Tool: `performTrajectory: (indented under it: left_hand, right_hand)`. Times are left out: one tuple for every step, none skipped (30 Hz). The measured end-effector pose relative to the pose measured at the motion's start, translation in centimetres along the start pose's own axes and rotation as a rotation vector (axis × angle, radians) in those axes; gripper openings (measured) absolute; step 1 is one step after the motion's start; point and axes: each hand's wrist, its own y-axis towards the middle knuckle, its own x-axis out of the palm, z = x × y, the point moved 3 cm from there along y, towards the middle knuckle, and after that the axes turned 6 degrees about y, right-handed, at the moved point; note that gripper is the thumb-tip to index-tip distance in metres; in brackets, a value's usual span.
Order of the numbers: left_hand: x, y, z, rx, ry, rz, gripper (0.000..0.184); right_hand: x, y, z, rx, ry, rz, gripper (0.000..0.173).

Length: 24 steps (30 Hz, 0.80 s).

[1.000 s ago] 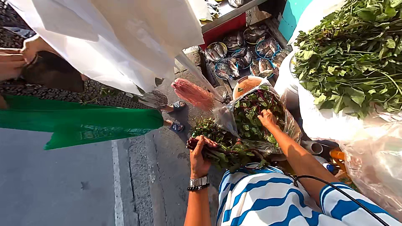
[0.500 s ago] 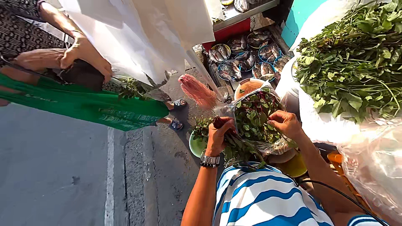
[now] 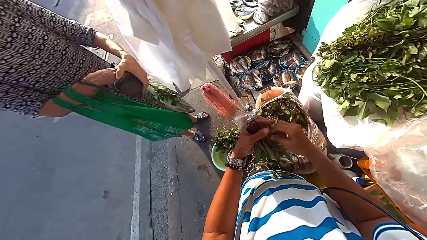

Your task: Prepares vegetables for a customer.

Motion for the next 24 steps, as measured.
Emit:
performTrajectory:
  left_hand:
    - [0.0,-0.1,0.1,0.008,-0.011,-0.003,0.027]
    - [0.1,-0.1,0.1,0.014,-0.028,-0.001,0.026]
    - [0.1,-0.3,0.1,0.012,-0.050,0.008,0.024]
    - [0.2,-0.4,0.1,0.003,-0.070,0.029,0.024]
    - [0.3,-0.4,0.0,-0.004,-0.093,0.062,0.022]
    - [0.4,-0.5,0.0,-0.002,-0.119,0.092,0.018]
    - [0.3,-0.5,-0.1,0.012,-0.145,0.114,0.015]
    - [0.0,-0.6,-0.2,0.042,-0.176,0.113,0.015]
    - [-0.6,-0.6,-0.3,0.082,-0.214,0.110,0.017]
    - [-1.3,-0.6,-0.3,0.116,-0.258,0.146,0.021]
    - [-2.2,-0.6,-0.3,0.135,-0.310,0.226,0.026]
    - [-3.1,-0.7,-0.1,0.144,-0.362,0.328,0.033]
    - [-4.2,-0.8,0.0,0.149,-0.417,0.435,0.039]
    - [-5.2,-1.0,0.1,0.153,-0.470,0.528,0.043]
    - [-6.0,-1.1,0.3,0.151,-0.497,0.620,0.047]
    - [-6.8,-1.3,0.4,0.145,-0.493,0.698,0.048]
    - [-7.5,-1.6,0.4,0.138,-0.501,0.748,0.047]
    - [-8.1,-2.0,0.3,0.135,-0.499,0.793,0.046]
    - [-8.6,-2.4,0.3,0.129,-0.477,0.828,0.046]
    - [-9.1,-2.9,0.1,0.116,-0.435,0.869,0.047]
    - [-9.6,-3.4,-0.1,0.093,-0.383,0.919,0.047]
    - [-10.1,-3.9,-0.3,0.062,-0.328,0.974,0.046]
    - [-10.4,-4.4,-0.7,0.026,-0.276,1.027,0.045]
    - [-10.7,-5.1,-1.1,-0.010,-0.229,1.078,0.043]
  right_hand:
    - [0.2,0.1,-0.1,-0.007,-0.002,-0.005,0.015]
    - [0.3,0.1,-0.2,-0.021,-0.011,-0.007,0.015]
    - [0.4,0.2,-0.3,-0.042,-0.028,0.001,0.016]
    - [0.6,0.2,-0.5,-0.067,-0.049,0.011,0.017]
    - [0.7,0.2,-0.8,-0.096,-0.068,0.019,0.019]
    - [0.9,0.2,-1.0,-0.117,-0.081,0.028,0.021]
    - [1.1,0.2,-1.1,-0.131,-0.088,0.050,0.021]
    - [1.0,0.2,-1.2,-0.138,-0.084,0.074,0.022]
    - [0.5,0.3,-1.2,-0.126,-0.064,0.097,0.024]
    - [-0.4,0.3,-1.1,-0.101,-0.039,0.128,0.028]
    - [-1.6,0.4,-0.8,-0.064,-0.023,0.171,0.031]
    - [-2.9,0.3,-0.5,-0.022,-0.023,0.228,0.033]
    - [-4.3,0.2,-0.3,0.023,-0.031,0.288,0.033]
    - [-5.5,0.0,0.1,0.069,-0.042,0.346,0.033]
    - [-6.6,-0.2,0.3,0.093,-0.054,0.399,0.032]
    - [-7.6,-0.3,0.4,0.104,-0.050,0.442,0.032]
    - [-8.4,-0.5,0.5,0.115,-0.031,0.477,0.032]
    - [-9.2,-0.6,0.7,0.131,-0.021,0.511,0.031]
    - [-9.9,-0.7,1.3,0.142,-0.020,0.545,0.031]
    - [-10.5,-0.8,2.2,0.172,-0.019,0.572,0.030]
    - [-10.8,-0.8,3.7,0.230,-0.031,0.586,0.028]
    - [-10.8,-0.7,5.8,0.318,-0.048,0.573,0.027]
    - [-10.5,-0.5,8.5,0.431,-0.071,0.528,0.025]
    - [-9.8,-0.3,11.6,0.554,-0.090,0.463,0.023]
